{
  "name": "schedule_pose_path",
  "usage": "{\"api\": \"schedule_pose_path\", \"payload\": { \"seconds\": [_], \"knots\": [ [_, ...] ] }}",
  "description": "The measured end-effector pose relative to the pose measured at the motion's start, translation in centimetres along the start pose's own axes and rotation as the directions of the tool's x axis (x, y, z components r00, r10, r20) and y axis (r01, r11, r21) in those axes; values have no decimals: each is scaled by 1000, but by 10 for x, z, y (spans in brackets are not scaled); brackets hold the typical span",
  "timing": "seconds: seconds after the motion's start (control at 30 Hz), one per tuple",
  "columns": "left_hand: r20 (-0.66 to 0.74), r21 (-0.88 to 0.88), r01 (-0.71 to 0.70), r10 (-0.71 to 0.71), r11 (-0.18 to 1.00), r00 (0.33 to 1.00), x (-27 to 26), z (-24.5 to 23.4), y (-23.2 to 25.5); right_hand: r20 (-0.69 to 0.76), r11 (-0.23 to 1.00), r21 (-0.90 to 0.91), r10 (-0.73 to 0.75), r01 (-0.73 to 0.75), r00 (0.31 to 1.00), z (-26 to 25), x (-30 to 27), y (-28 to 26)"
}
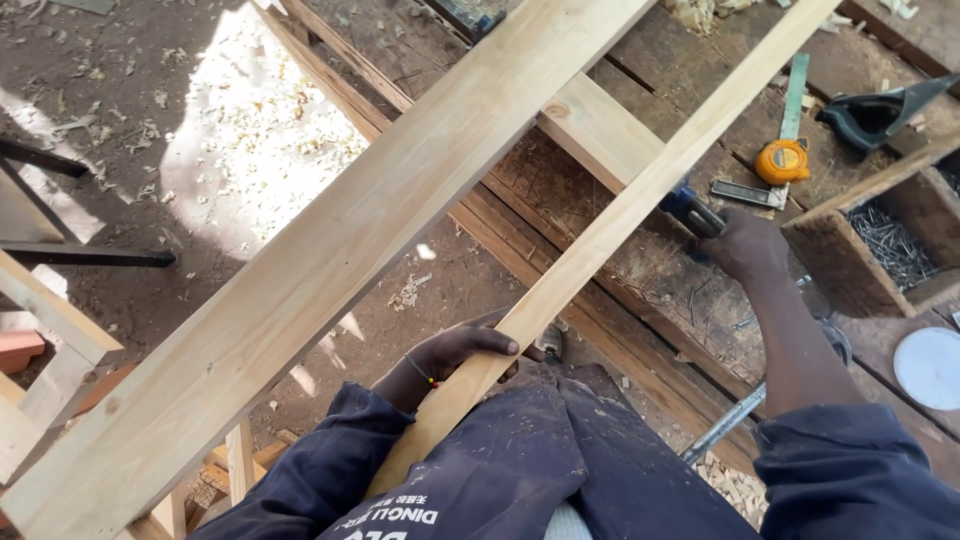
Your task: Assembling a wooden frame by aligning boards, clamping them for stability, and hammering nails into the joints.
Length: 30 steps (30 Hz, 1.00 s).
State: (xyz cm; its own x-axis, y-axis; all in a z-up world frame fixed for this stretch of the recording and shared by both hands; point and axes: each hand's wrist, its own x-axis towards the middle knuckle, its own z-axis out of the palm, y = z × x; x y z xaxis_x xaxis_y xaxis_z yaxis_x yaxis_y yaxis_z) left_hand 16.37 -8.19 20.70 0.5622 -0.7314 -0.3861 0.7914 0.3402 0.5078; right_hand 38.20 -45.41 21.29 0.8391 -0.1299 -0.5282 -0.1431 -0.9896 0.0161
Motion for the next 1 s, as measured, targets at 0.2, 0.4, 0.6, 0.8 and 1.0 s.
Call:
{"api": "schedule_pose_path", "payload": {
  "seconds": [0.2,0.4,0.6,0.8,1.0],
  "knots": [
    [-67,37,-18,20,999,998,-4,12,5,-30,999,22,-48,48,998,10,15,14],
    [-186,61,-5,16,998,983,0,2,-13,-73,995,20,-94,96,993,27,34,28],
    [-198,74,-2,16,997,980,-9,12,0,-100,994,51,-91,96,991,33,46,34],
    [-103,46,-22,26,999,994,-12,12,7,-178,975,198,-63,98,982,-16,-40,-1],
    [-97,-7,22,-23,1000,995,-12,0,1,-803,581,593,370,558,468,64,-69,54]
  ]
}}
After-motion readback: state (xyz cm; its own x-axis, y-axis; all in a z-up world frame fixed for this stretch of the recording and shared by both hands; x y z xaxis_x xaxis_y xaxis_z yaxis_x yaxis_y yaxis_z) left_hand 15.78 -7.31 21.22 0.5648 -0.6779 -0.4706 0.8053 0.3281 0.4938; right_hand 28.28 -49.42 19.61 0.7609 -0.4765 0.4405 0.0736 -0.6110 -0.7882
